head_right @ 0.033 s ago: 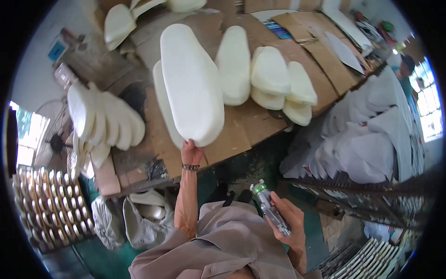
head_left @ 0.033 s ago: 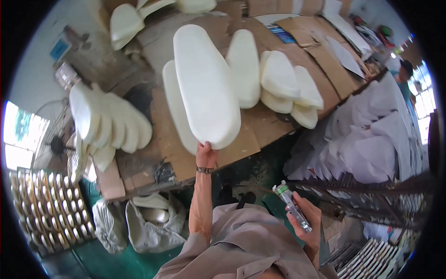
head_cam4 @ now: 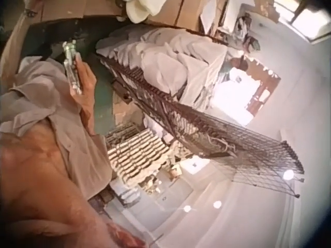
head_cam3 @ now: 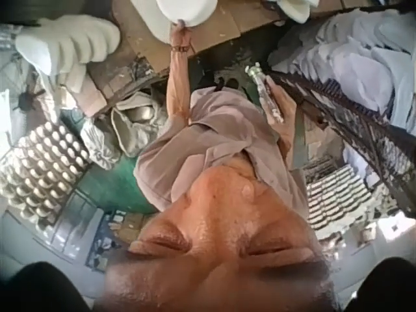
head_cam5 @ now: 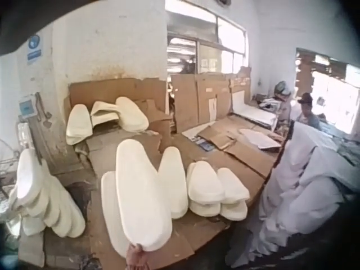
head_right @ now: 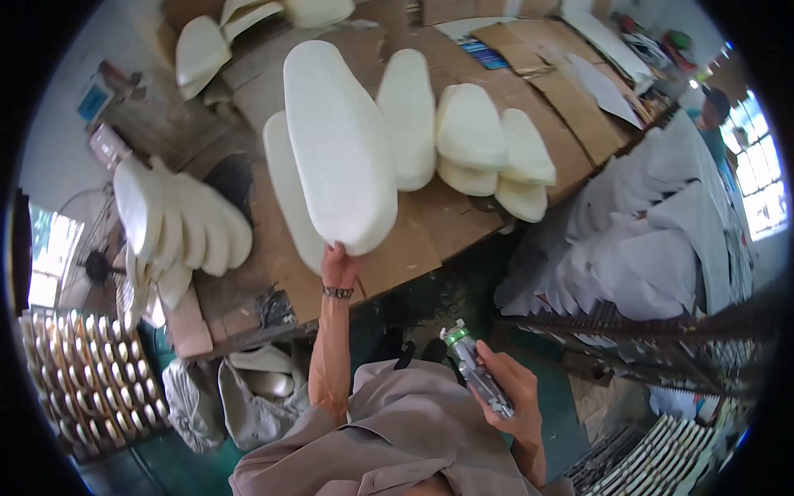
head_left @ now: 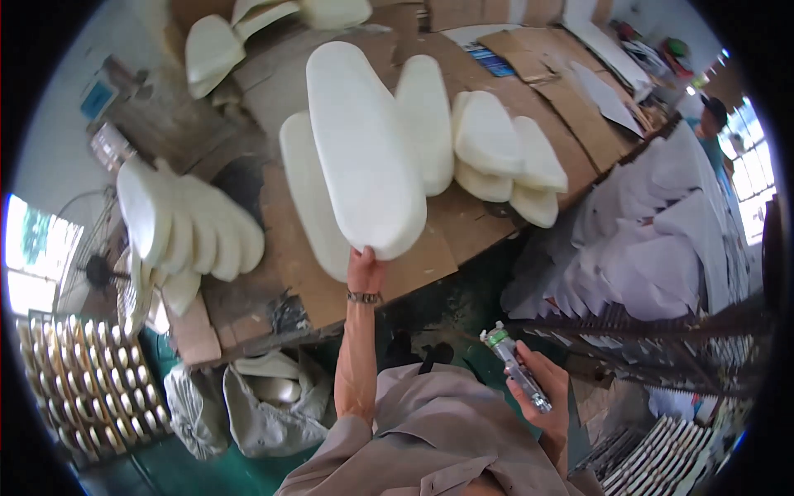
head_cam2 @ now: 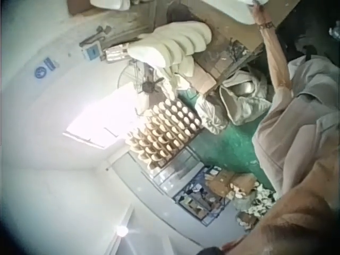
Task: Organizing and applying adhesive to foam pads in a manufacturing facility.
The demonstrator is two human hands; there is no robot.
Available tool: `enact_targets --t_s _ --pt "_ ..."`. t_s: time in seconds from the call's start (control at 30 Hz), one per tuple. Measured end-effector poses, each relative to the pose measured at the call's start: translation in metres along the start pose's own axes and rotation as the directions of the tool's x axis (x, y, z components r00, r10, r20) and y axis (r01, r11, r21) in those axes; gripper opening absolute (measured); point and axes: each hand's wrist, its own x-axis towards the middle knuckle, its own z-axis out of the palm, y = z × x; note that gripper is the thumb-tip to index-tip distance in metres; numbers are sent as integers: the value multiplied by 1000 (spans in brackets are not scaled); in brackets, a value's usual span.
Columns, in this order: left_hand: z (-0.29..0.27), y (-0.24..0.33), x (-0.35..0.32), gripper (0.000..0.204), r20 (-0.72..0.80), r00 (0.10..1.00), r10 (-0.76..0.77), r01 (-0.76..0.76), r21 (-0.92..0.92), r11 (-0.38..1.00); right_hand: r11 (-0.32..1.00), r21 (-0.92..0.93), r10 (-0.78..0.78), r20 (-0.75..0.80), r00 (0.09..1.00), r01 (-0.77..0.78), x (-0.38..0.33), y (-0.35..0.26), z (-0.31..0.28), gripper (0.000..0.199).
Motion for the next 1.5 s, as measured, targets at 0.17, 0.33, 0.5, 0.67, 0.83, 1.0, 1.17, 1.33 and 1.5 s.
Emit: enact_targets --t_s 0.17,0.33,0.5,0.67,0.83,1.0,1.17,1.33,1.5 --pt "25 -34 140 48 53 997 -56 54 34 998 999 -24 34 -40 999 -35 -3 -1 5 57" --pt "42 -58 222 45 -93 951 -293 307 221 926 996 -26 87 -39 995 -88 -6 0 9 59" --pt "45 -77 172 51 -255 956 -144 260 513 818 997 12 79 21 997 -80 10 -11 13 58" --pt "-22 -41 -4 49 -216 869 -446 483 568 666 993 75 -107 170 980 96 37 -18 23 58" --pt "-122 -4 -192 39 -667 680 -304 687 435 583 969 76 -244 126 961 236 55 -14 32 62" --pt "-250 14 -393 25 -819 571 50 817 562 -125 936 77 -346 18 938 344 54 -20 30 56" --pt "-262 8 -467 30 -834 320 -451 857 51 514 937 82 -345 53 937 340 33 -14 20 56" --pt "-269 7 -438 22 -866 279 -416 619 -169 767 931 67 -365 105 925 360 16 -24 21 56" --pt "-256 5 -356 11 -901 428 -67 731 301 613 956 47 -294 93 951 291 -7 -30 16 56"
